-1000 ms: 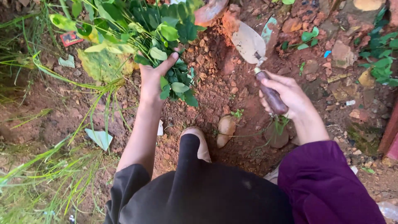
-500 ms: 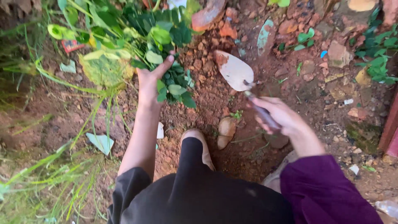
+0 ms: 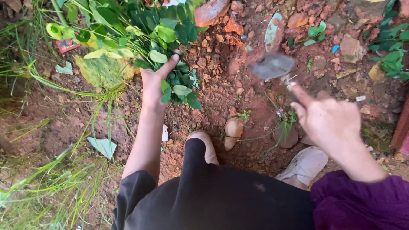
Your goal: Planting a bundle of leafy greens into the soil using a garden trowel.
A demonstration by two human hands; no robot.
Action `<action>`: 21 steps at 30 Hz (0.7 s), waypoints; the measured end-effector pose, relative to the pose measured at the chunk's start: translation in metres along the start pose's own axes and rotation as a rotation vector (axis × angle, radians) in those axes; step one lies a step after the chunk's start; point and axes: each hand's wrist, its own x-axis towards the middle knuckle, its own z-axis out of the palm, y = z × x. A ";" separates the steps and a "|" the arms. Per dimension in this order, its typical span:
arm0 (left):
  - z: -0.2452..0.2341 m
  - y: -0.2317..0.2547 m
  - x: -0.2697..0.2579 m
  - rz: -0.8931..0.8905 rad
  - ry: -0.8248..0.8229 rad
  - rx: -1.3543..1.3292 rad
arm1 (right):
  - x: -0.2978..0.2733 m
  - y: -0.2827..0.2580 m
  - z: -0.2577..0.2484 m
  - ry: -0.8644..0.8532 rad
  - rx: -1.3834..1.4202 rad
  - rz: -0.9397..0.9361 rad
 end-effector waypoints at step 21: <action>0.018 -0.011 0.010 -0.031 -0.016 -0.045 | 0.011 -0.071 0.064 0.267 -0.477 -0.133</action>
